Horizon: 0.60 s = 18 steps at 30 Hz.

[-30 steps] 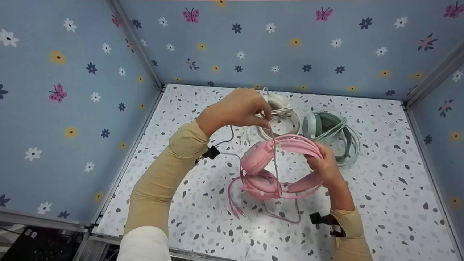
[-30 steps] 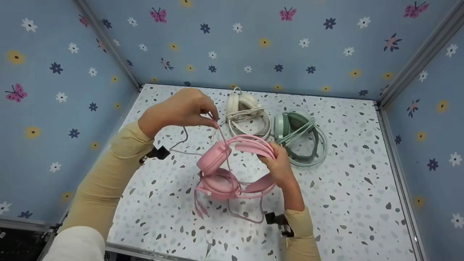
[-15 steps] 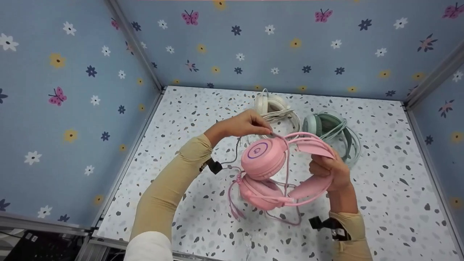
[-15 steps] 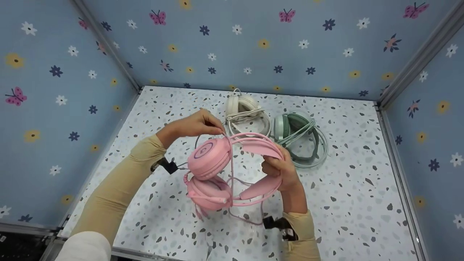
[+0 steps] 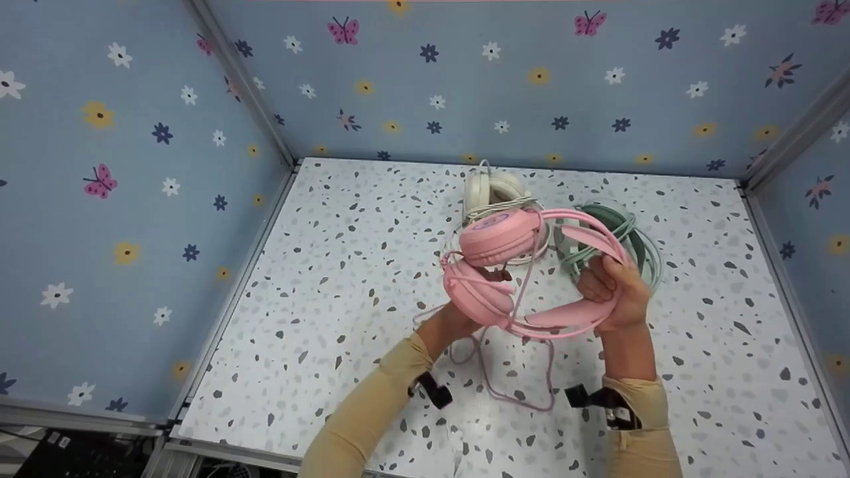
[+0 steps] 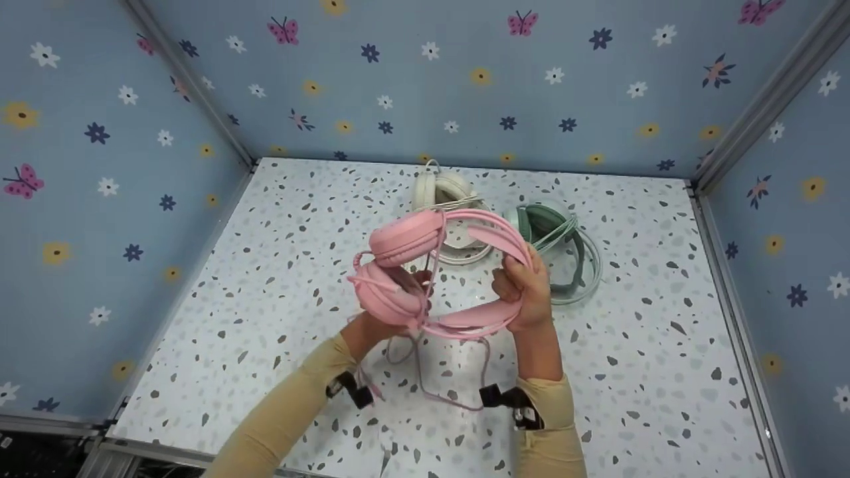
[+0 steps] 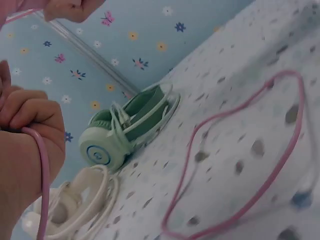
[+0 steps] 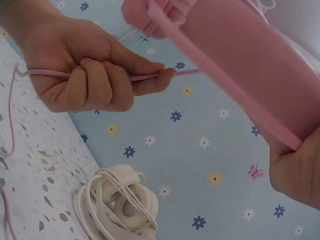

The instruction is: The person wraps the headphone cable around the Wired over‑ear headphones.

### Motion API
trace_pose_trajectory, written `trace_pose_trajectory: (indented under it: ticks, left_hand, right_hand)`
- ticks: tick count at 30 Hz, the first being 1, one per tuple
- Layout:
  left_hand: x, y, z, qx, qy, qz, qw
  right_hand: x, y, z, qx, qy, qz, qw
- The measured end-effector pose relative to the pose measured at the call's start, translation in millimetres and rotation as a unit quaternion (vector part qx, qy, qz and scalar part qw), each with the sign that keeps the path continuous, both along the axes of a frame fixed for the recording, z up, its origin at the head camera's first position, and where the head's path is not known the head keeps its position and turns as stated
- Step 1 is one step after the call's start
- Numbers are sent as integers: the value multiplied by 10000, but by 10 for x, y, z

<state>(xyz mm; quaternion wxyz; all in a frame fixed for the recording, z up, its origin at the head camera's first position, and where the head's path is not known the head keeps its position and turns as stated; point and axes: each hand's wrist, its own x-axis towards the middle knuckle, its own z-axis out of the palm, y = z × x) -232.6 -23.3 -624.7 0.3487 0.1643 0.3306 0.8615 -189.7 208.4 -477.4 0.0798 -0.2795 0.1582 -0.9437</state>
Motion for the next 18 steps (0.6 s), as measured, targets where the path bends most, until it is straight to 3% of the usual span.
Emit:
trace_pose_trajectory:
  ticks: [1,2,3,7,10,13,18]
  left_hand:
    - [87,48,-103,-634,331,910,9933]
    - [183,84,-86,-522,458,1109,9914]
    - [292,146,46,-953,527,1341,9850]
    - [582,295,374,-1009,23,1577,9823]
    - [716,352,430,-1181,-141,1742,9775]
    - [848,372,402,-1654,8,2019,9653]
    - [1087,387,283,-2411,658,2396,9382]
  right_hand:
    - [-8,-5,9,187,-23,-286,9994]
    - [-17,-10,20,319,-33,-522,9981]
    - [-26,-12,31,426,-29,-730,9964]
    - [-61,17,69,467,103,-1228,9913]
    - [-74,52,74,595,116,-1553,9860]
    - [-76,82,61,832,-50,-1890,9784]
    - [-124,184,82,797,-774,-2556,9604]
